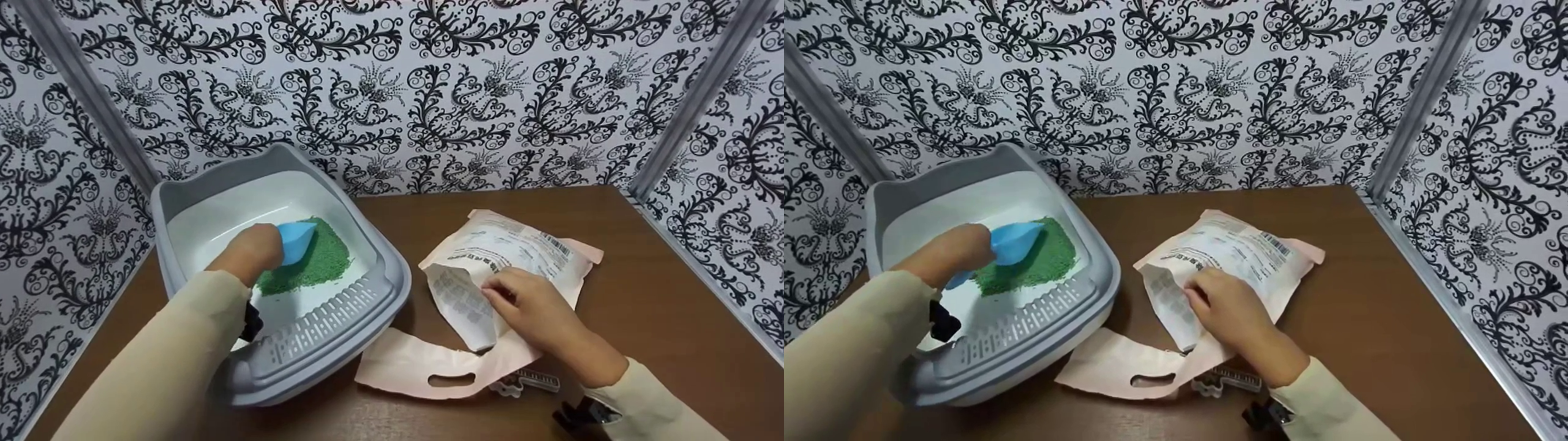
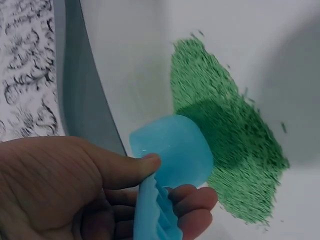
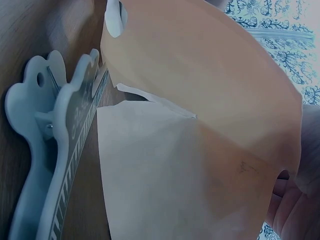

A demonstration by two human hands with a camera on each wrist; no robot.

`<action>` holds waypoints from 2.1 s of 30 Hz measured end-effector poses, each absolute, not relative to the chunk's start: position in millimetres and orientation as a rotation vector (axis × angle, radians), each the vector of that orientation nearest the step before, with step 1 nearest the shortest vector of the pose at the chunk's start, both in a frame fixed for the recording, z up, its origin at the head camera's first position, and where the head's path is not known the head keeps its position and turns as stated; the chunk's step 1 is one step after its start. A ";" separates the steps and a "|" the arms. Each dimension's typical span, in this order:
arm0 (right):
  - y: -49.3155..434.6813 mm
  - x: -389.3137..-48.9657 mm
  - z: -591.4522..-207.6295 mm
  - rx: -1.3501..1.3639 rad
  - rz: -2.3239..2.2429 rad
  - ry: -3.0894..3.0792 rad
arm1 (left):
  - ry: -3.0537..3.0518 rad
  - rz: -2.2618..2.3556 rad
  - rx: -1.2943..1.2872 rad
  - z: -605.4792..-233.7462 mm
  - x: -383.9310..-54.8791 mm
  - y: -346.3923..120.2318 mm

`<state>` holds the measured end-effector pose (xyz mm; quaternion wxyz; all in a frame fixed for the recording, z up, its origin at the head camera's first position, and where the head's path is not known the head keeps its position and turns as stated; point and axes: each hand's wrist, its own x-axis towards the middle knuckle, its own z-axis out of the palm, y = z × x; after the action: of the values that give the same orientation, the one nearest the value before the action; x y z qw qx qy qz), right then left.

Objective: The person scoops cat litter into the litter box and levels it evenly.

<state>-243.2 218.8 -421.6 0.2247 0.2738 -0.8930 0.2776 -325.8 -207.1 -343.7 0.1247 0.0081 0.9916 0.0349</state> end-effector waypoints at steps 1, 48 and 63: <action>218.8 -243.2 -421.6 0.753 0.766 -2.472 | 2.879 0.110 0.008 -345.7 -327.6 -210.5; 217.4 -245.2 -424.7 0.754 0.785 -2.479 | 3.186 0.419 0.215 -305.1 -222.4 -189.4; 219.2 -245.3 -425.0 0.753 0.769 -2.455 | 3.284 0.532 0.403 -335.2 -153.8 -135.1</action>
<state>-245.3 219.2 -425.0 0.2284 0.2736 -0.8916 0.2794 -153.8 -135.1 -335.2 -0.1044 0.1195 0.9746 0.1578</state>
